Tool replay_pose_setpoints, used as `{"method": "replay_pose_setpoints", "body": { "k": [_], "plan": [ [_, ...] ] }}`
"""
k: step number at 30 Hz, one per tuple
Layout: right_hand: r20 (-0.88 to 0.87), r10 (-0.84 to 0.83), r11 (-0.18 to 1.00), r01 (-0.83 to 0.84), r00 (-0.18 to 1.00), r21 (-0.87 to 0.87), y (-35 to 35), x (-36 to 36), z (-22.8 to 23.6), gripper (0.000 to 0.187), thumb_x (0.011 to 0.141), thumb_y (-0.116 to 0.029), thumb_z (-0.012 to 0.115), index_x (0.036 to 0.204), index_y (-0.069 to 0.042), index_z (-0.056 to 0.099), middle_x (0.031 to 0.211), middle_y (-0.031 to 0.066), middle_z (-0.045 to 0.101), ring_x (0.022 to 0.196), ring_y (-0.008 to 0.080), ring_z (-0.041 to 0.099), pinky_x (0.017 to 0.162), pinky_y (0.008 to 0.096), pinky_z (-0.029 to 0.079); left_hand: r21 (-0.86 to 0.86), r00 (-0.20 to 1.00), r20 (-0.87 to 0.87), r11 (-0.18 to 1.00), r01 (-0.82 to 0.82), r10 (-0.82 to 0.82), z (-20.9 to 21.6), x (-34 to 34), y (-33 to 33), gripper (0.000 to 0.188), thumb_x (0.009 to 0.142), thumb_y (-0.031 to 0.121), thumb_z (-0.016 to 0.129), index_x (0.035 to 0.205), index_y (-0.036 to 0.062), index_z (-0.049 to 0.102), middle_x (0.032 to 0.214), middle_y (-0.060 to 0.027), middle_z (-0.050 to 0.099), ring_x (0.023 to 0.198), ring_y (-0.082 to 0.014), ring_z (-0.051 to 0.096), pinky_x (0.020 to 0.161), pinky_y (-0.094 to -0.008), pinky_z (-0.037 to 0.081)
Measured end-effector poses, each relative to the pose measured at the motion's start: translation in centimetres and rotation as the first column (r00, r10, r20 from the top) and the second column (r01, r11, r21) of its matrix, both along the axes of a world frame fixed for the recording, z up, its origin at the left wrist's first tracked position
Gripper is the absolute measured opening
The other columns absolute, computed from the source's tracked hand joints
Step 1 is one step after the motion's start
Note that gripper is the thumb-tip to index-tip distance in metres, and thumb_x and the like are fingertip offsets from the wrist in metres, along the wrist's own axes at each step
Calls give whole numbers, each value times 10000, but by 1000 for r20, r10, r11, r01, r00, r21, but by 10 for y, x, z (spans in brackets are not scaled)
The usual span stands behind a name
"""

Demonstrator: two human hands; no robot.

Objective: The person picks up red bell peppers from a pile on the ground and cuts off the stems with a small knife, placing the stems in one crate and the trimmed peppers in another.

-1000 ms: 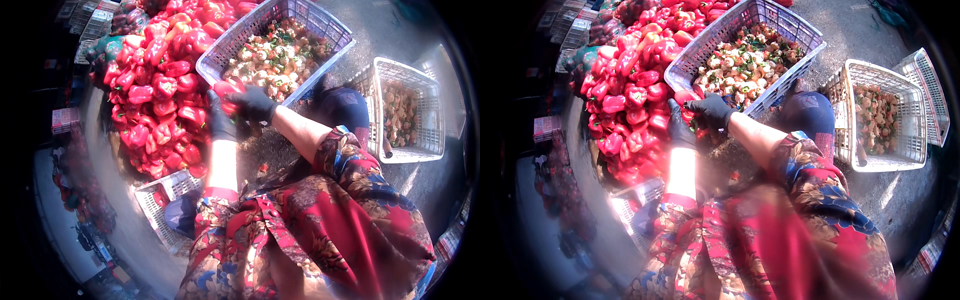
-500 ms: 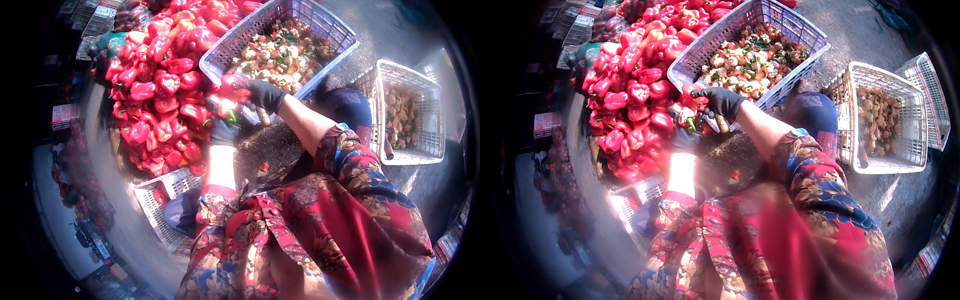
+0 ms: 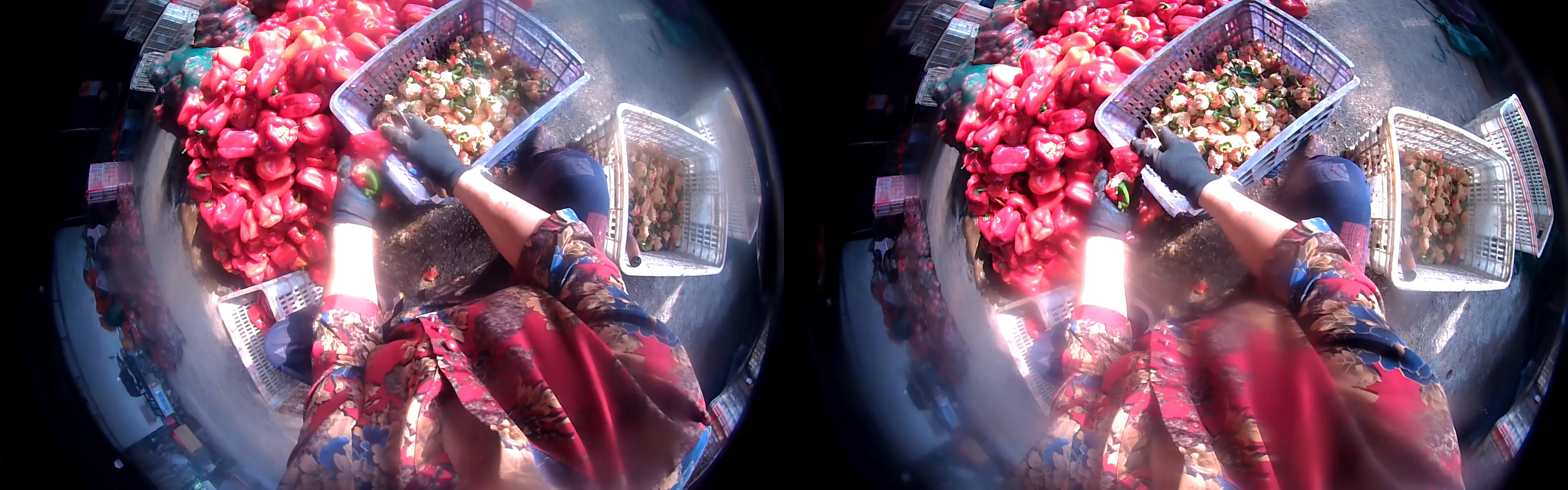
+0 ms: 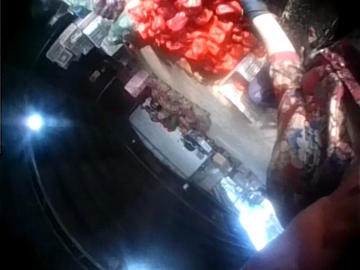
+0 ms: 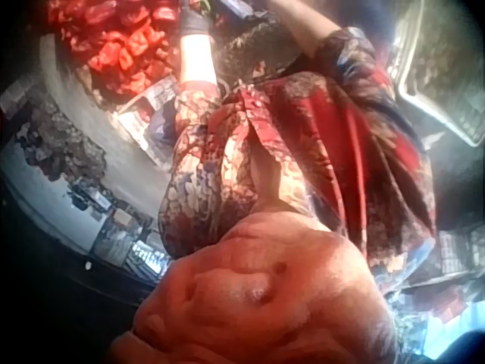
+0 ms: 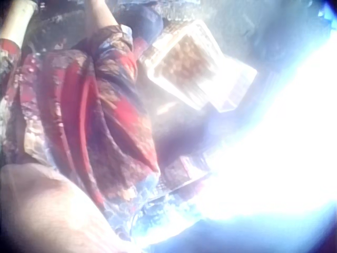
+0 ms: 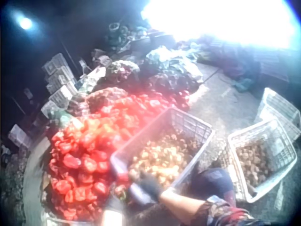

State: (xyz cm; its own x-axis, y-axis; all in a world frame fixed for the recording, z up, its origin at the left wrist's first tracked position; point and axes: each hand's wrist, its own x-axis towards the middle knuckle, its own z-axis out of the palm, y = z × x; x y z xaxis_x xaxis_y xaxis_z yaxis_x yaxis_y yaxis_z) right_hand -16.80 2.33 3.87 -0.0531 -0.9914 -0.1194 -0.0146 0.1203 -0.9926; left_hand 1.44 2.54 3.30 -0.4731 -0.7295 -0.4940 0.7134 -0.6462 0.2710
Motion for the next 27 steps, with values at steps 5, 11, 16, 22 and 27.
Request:
{"method": "replay_pose_setpoints", "body": {
  "k": [5,11,16,22,27],
  "plan": [
    [-231,258,965,-261,938,20,30,23,3,635,858,-605,525,968,11,630,944,259,642,937,410,618,811,463,470,411,977,143,889,-202,156,-4,9,6,464,824,534,606,1030,120,636,1023,-85,648,937,-262,618,848,-392,527],
    [2,367,924,-364,930,113,37,42,-28,539,829,-560,595,970,-44,663,857,169,672,816,266,648,758,372,479,89,880,441,967,-237,175,-47,18,6,405,878,441,530,1031,69,586,968,-129,623,836,-276,607,774,-405,520],
    [-3,326,945,-326,945,-9,45,55,-28,385,851,-423,603,936,-54,670,787,147,666,750,230,634,735,345,473,-81,803,523,954,-288,287,-52,18,5,255,880,339,552,768,110,563,680,-50,582,594,-190,575,588,-332,504],
    [153,509,830,-530,847,174,34,35,-13,315,827,-343,620,887,-40,680,713,134,632,709,231,620,675,353,473,-400,216,894,916,-8,392,-21,8,18,430,905,388,578,1088,-2,578,972,-67,609,826,-147,580,710,-292,492],
    [-103,605,768,-613,789,-185,31,31,-16,319,825,-307,664,979,-27,658,834,100,667,727,164,620,686,294,497,-516,366,797,857,-3,481,-9,11,20,356,920,303,576,1105,-1,585,953,-59,607,835,-139,540,709,-287,462]
  ]
}}
